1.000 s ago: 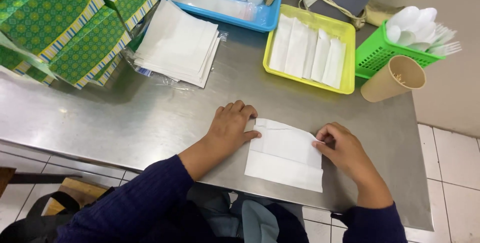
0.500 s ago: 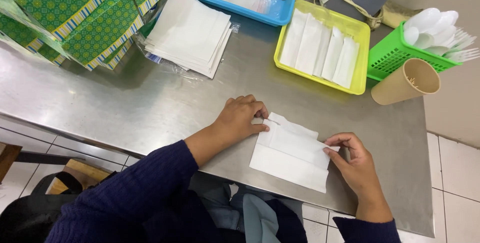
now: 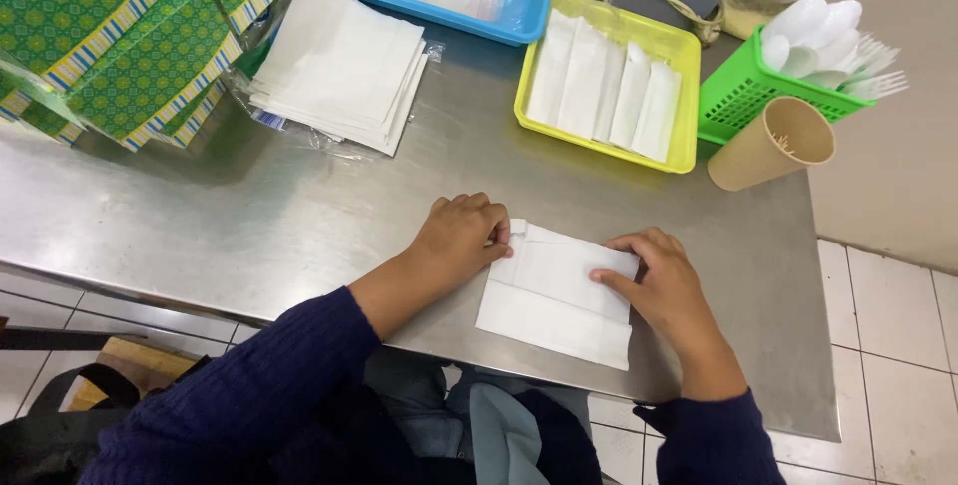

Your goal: The person folds a white paper napkin into a narrow rectangle and places it inside a clear plastic sleeve along with a plastic spoon and a toothpick.

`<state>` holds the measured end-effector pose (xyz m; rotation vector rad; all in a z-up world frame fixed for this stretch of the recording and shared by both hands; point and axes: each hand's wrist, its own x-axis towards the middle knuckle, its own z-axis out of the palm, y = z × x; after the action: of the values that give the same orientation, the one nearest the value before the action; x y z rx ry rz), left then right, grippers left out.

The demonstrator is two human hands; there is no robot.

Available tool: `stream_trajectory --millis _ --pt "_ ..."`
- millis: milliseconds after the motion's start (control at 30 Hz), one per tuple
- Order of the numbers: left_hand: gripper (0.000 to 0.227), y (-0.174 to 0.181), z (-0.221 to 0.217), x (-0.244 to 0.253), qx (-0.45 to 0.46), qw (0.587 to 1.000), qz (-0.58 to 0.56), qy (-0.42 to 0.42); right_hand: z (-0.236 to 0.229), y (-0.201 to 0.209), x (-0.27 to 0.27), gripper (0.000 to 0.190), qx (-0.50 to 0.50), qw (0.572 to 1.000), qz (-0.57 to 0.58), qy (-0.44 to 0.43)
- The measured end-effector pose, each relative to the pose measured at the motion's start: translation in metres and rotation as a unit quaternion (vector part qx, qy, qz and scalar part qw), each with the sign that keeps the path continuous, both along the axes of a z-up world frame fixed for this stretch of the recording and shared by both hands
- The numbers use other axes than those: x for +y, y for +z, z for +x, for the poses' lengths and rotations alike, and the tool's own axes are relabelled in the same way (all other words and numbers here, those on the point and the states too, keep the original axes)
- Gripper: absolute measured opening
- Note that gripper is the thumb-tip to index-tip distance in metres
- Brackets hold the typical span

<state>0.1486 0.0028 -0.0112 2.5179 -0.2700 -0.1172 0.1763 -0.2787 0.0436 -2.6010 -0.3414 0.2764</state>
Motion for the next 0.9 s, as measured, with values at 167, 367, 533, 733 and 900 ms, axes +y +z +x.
stream_trajectory --millis 167,367,533,733,900 --pt "0.017 0.0 -0.01 -0.002 -0.056 0.998 0.022 0.023 0.013 -0.012 0.001 0.023 0.021 0.999 -0.004 0.048" --pt "0.027 0.004 -0.017 0.001 -0.05 0.997 -0.028 0.056 0.006 -0.017 -0.008 0.015 0.025 0.997 0.062 0.041" --pt "0.033 0.003 -0.008 -0.001 -0.03 0.995 -0.089 0.039 -0.009 -0.021 -0.015 0.028 0.008 0.992 0.129 0.015" --pt "0.012 0.0 0.001 0.0 0.015 0.992 -0.125 0.005 -0.013 -0.021 -0.014 0.054 0.003 0.992 0.124 -0.02" --pt "0.013 -0.013 0.004 0.007 -0.112 0.991 -0.056 -0.053 -0.013 -0.032 -0.02 0.021 -0.174 0.979 0.037 0.103"
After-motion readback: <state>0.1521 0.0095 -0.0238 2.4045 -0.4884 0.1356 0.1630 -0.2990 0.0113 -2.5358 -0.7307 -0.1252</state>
